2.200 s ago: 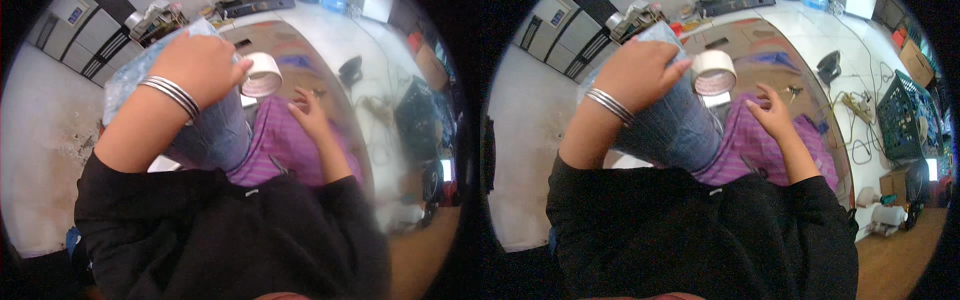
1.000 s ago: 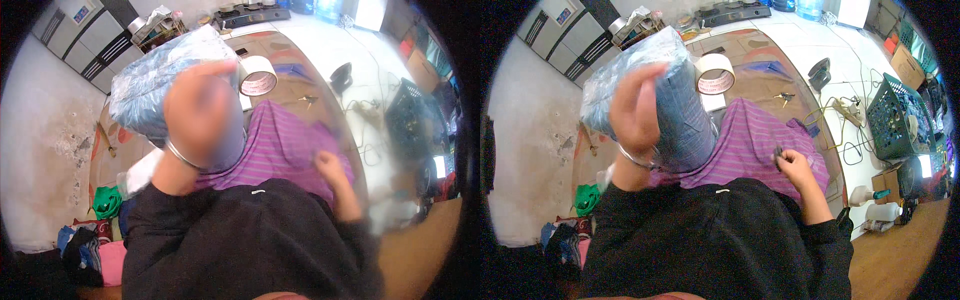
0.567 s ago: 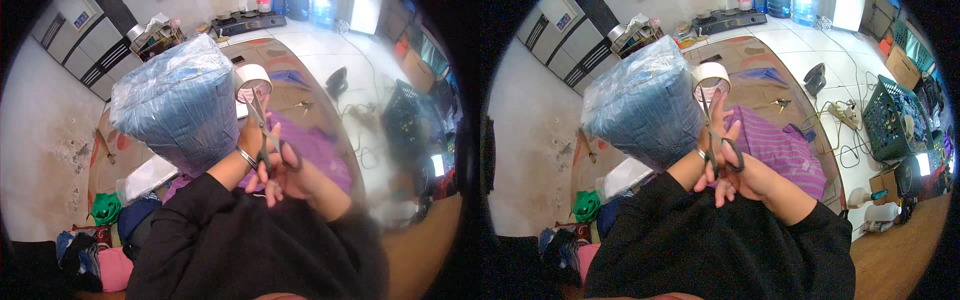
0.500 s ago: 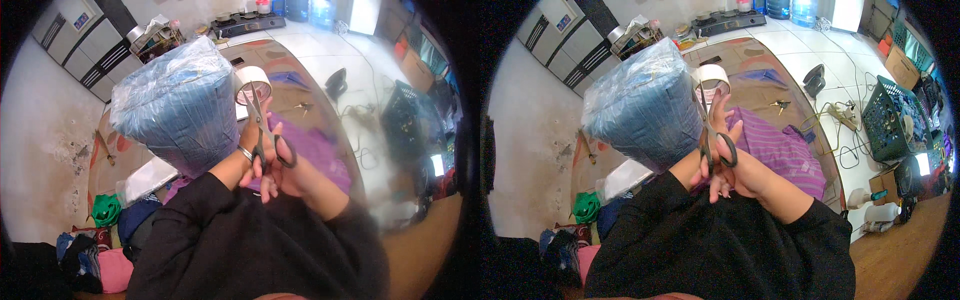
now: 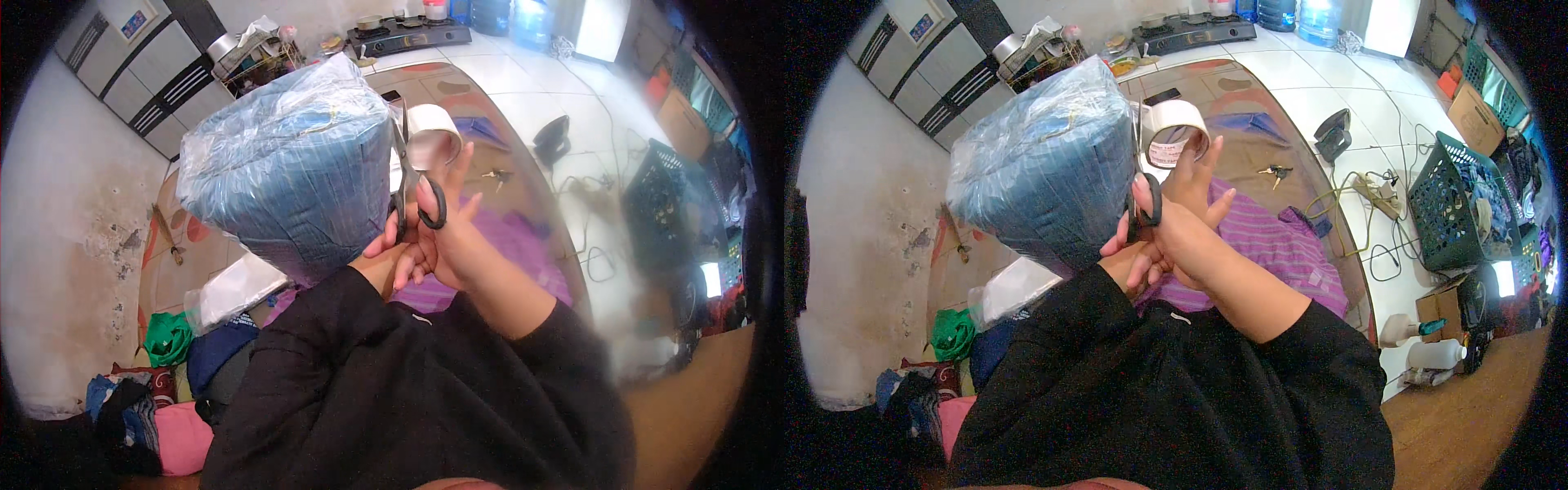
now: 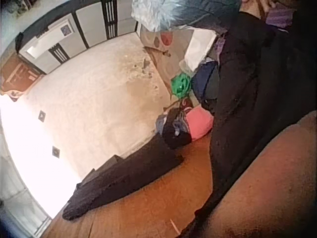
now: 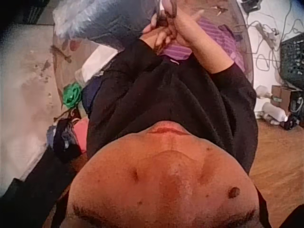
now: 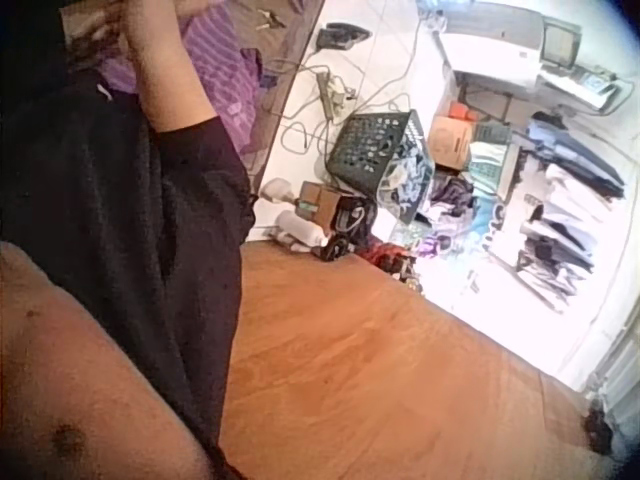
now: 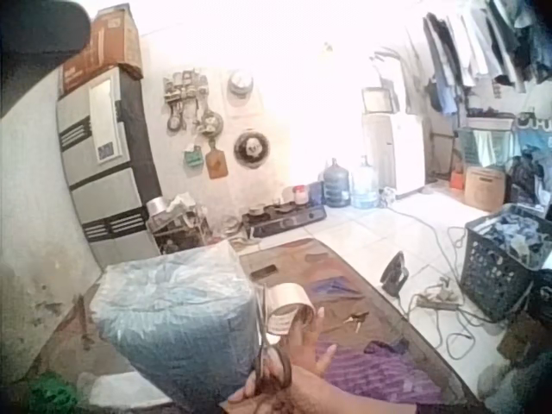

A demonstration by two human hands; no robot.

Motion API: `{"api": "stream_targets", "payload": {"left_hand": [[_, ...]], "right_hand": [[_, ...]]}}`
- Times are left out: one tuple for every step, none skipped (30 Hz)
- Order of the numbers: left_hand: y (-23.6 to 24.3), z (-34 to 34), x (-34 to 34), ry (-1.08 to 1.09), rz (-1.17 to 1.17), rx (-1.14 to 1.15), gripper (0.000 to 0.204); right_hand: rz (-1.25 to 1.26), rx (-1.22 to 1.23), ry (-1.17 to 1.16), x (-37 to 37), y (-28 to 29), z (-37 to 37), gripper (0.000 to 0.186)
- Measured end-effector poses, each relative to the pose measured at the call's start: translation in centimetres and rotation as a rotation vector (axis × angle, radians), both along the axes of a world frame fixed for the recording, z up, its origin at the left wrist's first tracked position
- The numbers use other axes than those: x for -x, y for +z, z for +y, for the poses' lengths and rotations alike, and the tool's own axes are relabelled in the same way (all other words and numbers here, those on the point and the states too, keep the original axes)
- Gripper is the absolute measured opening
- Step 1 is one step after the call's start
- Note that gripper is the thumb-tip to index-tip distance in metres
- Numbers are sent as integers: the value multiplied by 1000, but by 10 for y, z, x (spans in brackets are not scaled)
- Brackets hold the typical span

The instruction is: The person places a rolled blue blanket inside a clear plastic bag and seals it using tape and scissors.

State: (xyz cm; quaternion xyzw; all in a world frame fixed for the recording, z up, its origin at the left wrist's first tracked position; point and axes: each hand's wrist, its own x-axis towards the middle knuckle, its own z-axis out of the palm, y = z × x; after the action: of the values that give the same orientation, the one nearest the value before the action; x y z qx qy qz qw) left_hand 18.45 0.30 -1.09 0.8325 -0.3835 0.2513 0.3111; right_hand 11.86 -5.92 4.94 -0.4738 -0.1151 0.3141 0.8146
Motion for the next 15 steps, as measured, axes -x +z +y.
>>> {"api": "stream_targets", "payload": {"left_hand": [[2, 2, 2, 10, -1, -15, 78], [3, 1, 5, 18, -8, -34, 78], [4, 0, 6, 21, -12, -50, 78], [4, -2, 7, 28, -16, -66, 78], [6, 1, 8, 40, -21, -78, 78], [8, 2, 9, 48, -24, -88, 77], [11, 1, 9, 45, -27, -89, 77], [11, 2, 10, 56, -26, -107, 77], [11, 2, 10, 59, -29, -116, 77], [12, 2, 11, 66, -29, -124, 77], [12, 2, 11, 69, -30, -132, 77], [12, 1, 12, 70, -33, -141, 77], [13, 1, 12, 69, -34, -149, 78], [13, 0, 11, 65, -33, -150, 78], [13, -1, 11, 63, -34, -156, 78]], "right_hand": [[26, 3, -81, -1, 2, 4, 72], [53, 5, -165, -3, 5, 9, 71], [79, 7, -249, -4, 7, 13, 74], [106, 9, -333, -6, 9, 16, 80], [118, 10, -372, -9, 8, 14, 85], [130, 11, -412, -11, 7, 12, 90], [89, -8, -227, -18, -1, 3, 90], [70, -18, -135, -21, -4, 1, 90], [49, -27, -43, -24, -7, -1, 90], [40, -38, -62, -24, -8, -1, 80], [32, -49, -82, -25, -8, 0, 73], [24, -60, -103, -25, -9, 0, 69], [16, -71, -124, -25, -9, 0, 68], [12, -77, -137, -24, -9, 1, 69], [7, -83, -150, -24, -8, 2, 71]]}}
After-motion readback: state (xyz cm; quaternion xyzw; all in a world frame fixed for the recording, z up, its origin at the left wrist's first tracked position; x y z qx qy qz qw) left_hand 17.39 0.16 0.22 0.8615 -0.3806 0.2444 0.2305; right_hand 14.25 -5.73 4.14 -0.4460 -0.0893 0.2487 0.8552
